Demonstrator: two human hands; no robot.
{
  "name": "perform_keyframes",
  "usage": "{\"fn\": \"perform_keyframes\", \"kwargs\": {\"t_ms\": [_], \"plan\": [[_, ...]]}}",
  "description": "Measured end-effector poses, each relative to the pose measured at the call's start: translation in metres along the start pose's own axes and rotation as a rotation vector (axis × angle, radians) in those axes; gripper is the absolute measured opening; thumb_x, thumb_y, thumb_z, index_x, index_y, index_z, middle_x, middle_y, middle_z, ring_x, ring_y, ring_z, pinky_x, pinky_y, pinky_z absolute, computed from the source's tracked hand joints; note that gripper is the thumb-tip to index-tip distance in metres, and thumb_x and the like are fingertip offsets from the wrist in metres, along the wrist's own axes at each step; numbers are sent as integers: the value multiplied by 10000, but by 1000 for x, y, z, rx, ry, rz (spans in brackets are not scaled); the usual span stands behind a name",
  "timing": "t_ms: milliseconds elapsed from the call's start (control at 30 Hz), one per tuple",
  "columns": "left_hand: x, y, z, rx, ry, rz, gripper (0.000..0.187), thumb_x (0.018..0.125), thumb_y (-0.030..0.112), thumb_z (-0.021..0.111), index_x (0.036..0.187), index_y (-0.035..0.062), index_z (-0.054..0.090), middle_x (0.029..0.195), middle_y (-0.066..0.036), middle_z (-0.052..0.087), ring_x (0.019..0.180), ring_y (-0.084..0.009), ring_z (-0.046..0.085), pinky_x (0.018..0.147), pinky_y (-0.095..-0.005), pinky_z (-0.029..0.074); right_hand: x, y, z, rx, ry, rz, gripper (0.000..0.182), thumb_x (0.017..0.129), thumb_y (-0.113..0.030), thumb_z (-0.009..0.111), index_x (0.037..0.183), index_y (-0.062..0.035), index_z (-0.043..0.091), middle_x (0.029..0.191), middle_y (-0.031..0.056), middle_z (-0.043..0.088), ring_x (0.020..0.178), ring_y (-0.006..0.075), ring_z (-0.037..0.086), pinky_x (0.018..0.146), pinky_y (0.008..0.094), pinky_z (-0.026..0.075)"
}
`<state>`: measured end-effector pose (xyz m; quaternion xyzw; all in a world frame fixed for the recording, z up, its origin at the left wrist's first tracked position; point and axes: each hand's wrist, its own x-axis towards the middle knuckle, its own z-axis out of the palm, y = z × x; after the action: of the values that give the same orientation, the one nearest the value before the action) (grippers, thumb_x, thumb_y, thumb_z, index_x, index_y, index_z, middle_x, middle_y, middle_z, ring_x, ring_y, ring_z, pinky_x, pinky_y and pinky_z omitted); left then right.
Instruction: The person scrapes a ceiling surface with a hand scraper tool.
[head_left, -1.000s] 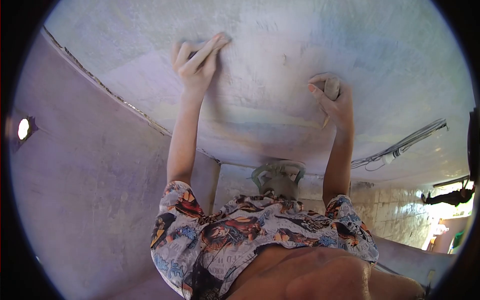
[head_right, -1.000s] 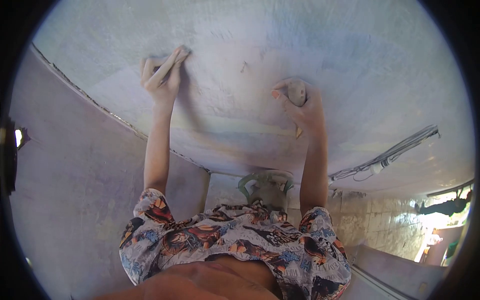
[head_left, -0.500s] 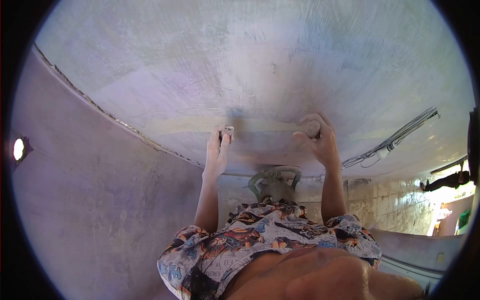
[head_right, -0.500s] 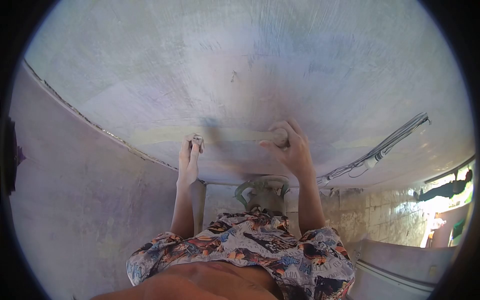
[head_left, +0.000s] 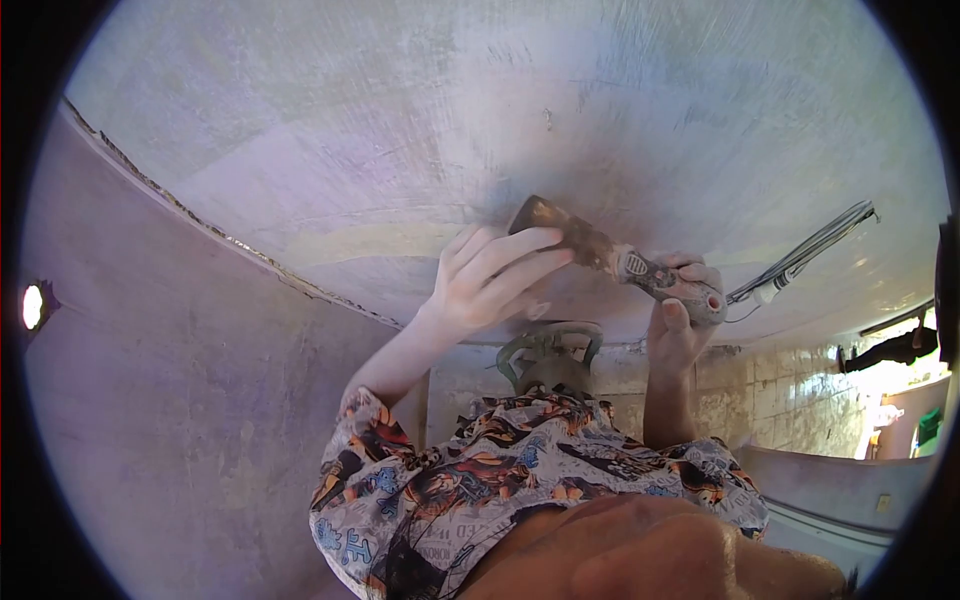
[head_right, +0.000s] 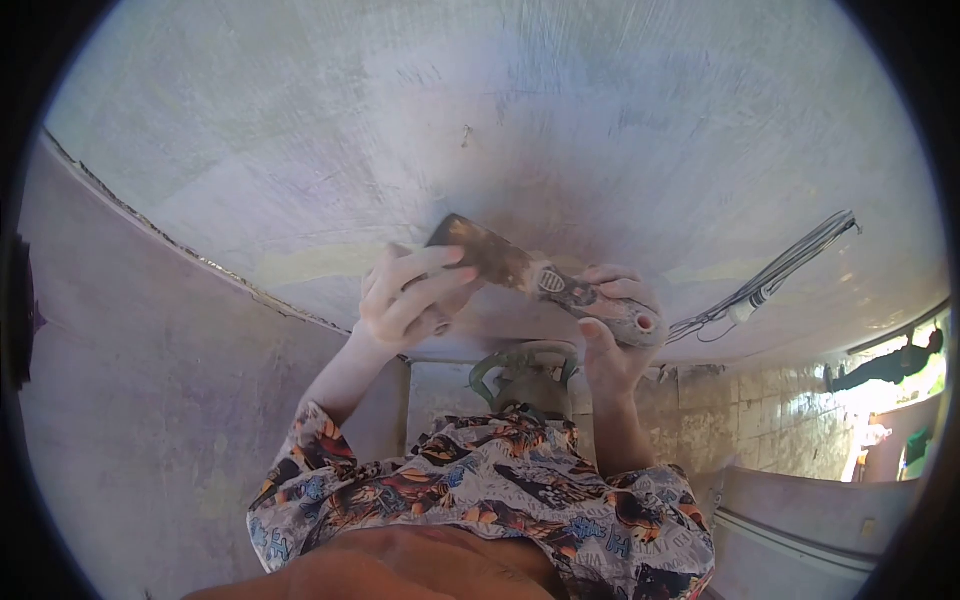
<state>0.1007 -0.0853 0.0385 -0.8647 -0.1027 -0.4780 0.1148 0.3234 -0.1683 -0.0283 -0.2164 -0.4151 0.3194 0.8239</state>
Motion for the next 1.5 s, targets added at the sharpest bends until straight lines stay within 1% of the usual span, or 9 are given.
{"fn": "perform_keyframes", "kwargs": {"t_ms": [300,400,467,533,567,667,900,1233,1500], "plan": [[82,-30,-1,415,-93,308,425,653,314,700,1047,161,739,1130,103,673,700,-132,460,580,-240,391,15,5,23,-67,97,-45,532,767,-30,801,1226,63,548,1178,206,597,1050,243,602,896,318,495],[94,-40,0,476,-77,466,396,668,331,684,1026,174,744,1119,120,671,712,-128,467,587,-234,390,25,-11,33,-60,63,131,550,822,-73,762,1282,87,507,1143,201,619,912,233,660,797,303,536],[101,-52,2,482,-65,533,380,673,340,677,1009,178,750,1114,122,670,731,-127,471,587,-237,390,34,-22,38,76,-185,372,537,882,-147,713,1304,90,481,1014,152,656,660,134,628,588,223,499],[102,-59,6,485,-55,598,366,678,350,671,992,183,756,1108,125,669,751,-125,476,586,-239,391,46,-16,22,58,-323,460,513,907,-179,686,1300,82,483,930,111,646,588,89,563,517,197,428],[102,-60,8,474,-93,610,382,683,353,671,1021,188,740,1118,116,657,797,-123,484,612,-246,404,50,-15,16,42,-465,543,493,932,-211,658,1296,75,485,846,69,636,516,44,499,446,171,356],[102,-56,18,448,-201,604,422,697,348,672,1086,186,692,1137,91,629,920,-125,500,705,-269,433,53,-15,27,60,-367,547,402,966,-231,612,1242,46,518,713,-13,552,471,2,387,413,165,244],[115,-56,46,333,-438,713,351,771,256,653,1089,121,586,1078,17,594,1158,-184,509,967,-343,434,56,-11,35,-205,-277,465,309,987,-236,588,1162,15,551,675,-42,481,456,7,365,399,181,240],[119,-72,60,96,-473,597,388,619,245,749,937,131,560,915,-11,552,961,-217,552,973,-373,442,62,-11,42,-269,-257,456,233,990,-227,578,1068,-10,546,708,-58,480,548,6,397,452,179,303],[111,-67,91,6,5,540,146,622,241,651,673,159,543,680,46,508,781,-164,554,807,-313,496,51,-15,47,-410,-221,400,296,997,-216,563,1161,30,551,745,-22,540,600,29,442,509,192,350]]}}
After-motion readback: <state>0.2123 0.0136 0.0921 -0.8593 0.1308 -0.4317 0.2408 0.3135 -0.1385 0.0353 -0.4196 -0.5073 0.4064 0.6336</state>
